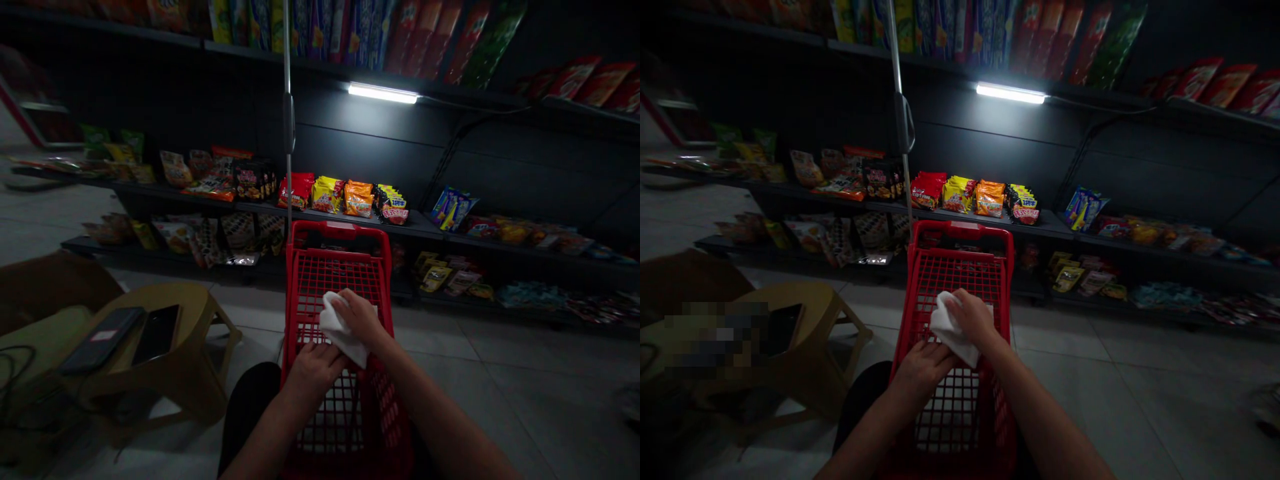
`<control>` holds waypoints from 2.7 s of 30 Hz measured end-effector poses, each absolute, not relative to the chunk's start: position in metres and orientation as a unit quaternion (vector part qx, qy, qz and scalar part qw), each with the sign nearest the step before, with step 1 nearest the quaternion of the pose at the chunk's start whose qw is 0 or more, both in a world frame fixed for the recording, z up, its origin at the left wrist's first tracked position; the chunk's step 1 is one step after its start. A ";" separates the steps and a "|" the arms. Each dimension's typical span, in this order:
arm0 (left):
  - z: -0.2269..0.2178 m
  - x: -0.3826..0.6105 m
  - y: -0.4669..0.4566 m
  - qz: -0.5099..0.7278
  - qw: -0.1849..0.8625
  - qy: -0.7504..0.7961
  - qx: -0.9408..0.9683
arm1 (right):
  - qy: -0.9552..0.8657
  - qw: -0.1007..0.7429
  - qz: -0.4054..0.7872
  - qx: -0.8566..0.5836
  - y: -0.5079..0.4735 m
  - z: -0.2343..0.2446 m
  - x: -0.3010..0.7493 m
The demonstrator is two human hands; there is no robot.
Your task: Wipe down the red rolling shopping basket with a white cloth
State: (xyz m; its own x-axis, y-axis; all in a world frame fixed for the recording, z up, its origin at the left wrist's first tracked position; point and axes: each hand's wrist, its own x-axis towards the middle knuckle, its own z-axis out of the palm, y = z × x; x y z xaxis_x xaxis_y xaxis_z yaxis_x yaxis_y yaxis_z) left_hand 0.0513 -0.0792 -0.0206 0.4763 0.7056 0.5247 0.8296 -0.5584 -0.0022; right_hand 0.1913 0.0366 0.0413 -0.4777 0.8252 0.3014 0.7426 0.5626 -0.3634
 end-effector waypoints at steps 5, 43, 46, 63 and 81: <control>-0.026 0.050 -0.077 -0.275 0.173 -0.434 -0.840 | -0.925 0.185 0.047 -0.330 0.023 0.035 0.145; -0.014 0.050 -0.075 -0.194 0.116 -0.446 -0.866 | -0.877 0.203 -0.063 -0.431 0.032 0.019 0.173; -0.015 0.050 -0.077 -0.200 0.120 -0.451 -0.862 | -0.864 0.250 0.014 -0.437 0.043 0.019 0.173; -0.014 0.052 -0.076 -0.175 0.106 -0.454 -0.867 | -0.853 0.170 -0.084 -0.486 0.024 0.012 0.231; -0.013 0.049 -0.083 -0.222 0.119 -0.453 -0.855 | -0.712 0.485 0.307 -0.404 0.036 0.061 0.208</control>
